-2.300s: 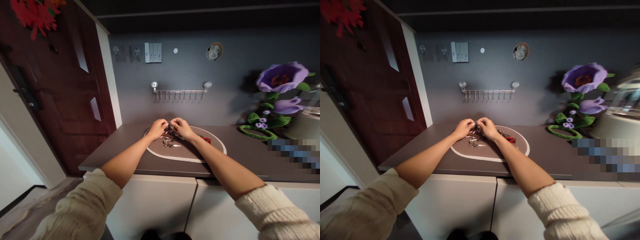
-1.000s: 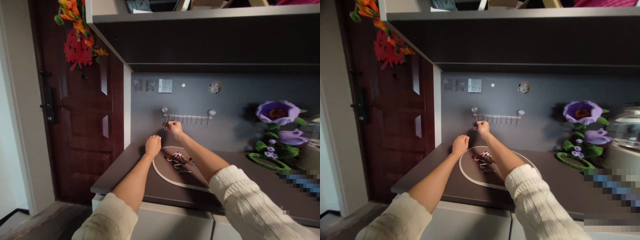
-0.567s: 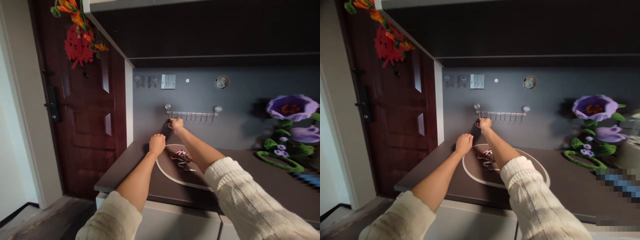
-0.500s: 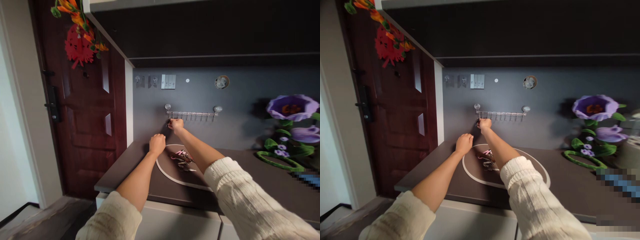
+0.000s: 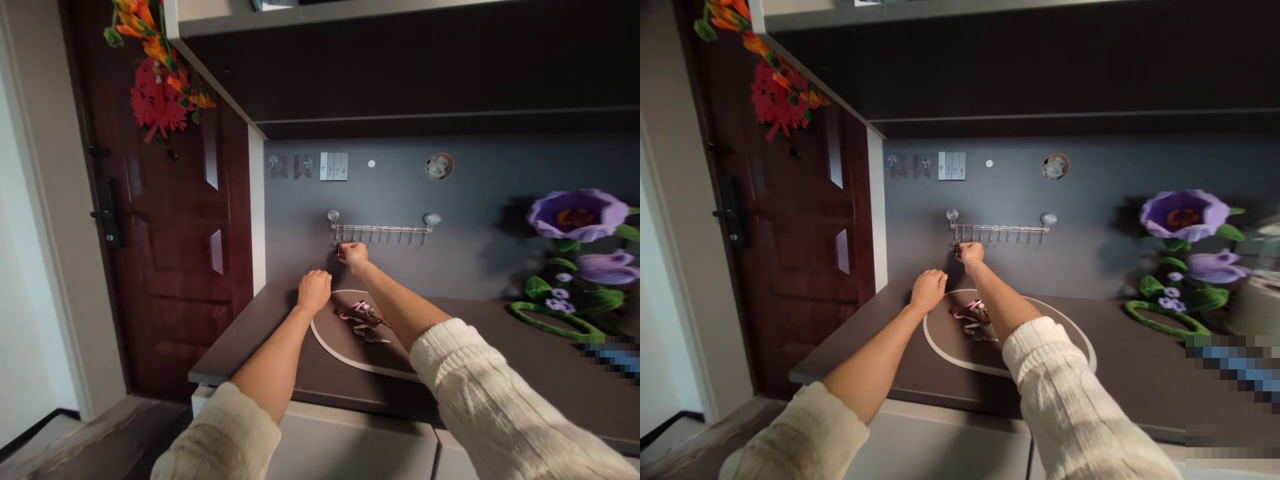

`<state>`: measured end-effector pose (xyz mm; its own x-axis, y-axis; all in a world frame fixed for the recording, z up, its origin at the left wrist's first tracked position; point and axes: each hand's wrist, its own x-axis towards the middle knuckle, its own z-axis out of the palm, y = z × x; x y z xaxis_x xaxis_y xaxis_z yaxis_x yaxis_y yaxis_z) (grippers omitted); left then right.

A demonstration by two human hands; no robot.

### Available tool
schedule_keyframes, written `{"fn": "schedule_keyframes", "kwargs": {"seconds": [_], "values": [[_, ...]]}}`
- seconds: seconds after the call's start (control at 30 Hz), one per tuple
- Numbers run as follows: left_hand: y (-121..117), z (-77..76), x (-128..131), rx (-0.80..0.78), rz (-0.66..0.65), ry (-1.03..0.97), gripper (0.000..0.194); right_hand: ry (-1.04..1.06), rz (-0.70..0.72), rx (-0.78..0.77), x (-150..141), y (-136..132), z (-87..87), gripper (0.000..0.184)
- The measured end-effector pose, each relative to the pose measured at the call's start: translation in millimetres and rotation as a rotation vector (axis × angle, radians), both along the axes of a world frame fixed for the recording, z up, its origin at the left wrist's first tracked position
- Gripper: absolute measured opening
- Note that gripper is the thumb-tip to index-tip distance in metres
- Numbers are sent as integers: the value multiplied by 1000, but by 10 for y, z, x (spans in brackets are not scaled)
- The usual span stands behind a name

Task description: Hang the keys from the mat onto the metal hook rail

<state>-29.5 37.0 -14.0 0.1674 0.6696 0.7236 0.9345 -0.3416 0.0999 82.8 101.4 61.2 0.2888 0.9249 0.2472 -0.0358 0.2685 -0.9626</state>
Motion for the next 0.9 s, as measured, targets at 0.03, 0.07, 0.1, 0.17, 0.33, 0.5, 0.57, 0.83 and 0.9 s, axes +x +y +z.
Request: {"fn": "schedule_keyframes", "kwargs": {"seconds": [0.03, 0.07, 0.1, 0.17, 0.33, 0.5, 0.57, 0.83, 0.9], "values": [[6, -5, 0, 7, -7, 6, 34, -5, 5, 1, 13, -20, 2, 16], [11, -10, 0, 14, -16, 11, 34, -10, 9, 2, 28, -43, 4, 16], [15, -14, -1, 19, -25, 14, 34, -18, 13, 5, 44, -69, 6, 16], [17, -18, -2, 26, -47, 15, 33, -30, 25, 11, 83, -131, 13, 17], [-34, 5, 24, 14, -117, 8, 31, -36, 122, 53, 227, -346, 32, 13], [-136, 39, 91, -39, -218, -1, 26, -91, 171, 61, 421, -589, -42, 6], [-171, 42, 120, -57, -254, 4, 24, -121, 177, 61, 501, -676, -119, 3], [-226, -6, 226, -149, -353, 62, 23, -395, 164, 84, 803, -879, -560, 2], [-222, -30, 249, -156, -384, 74, 23, -516, 179, 65, 875, -892, -655, 4]]}}
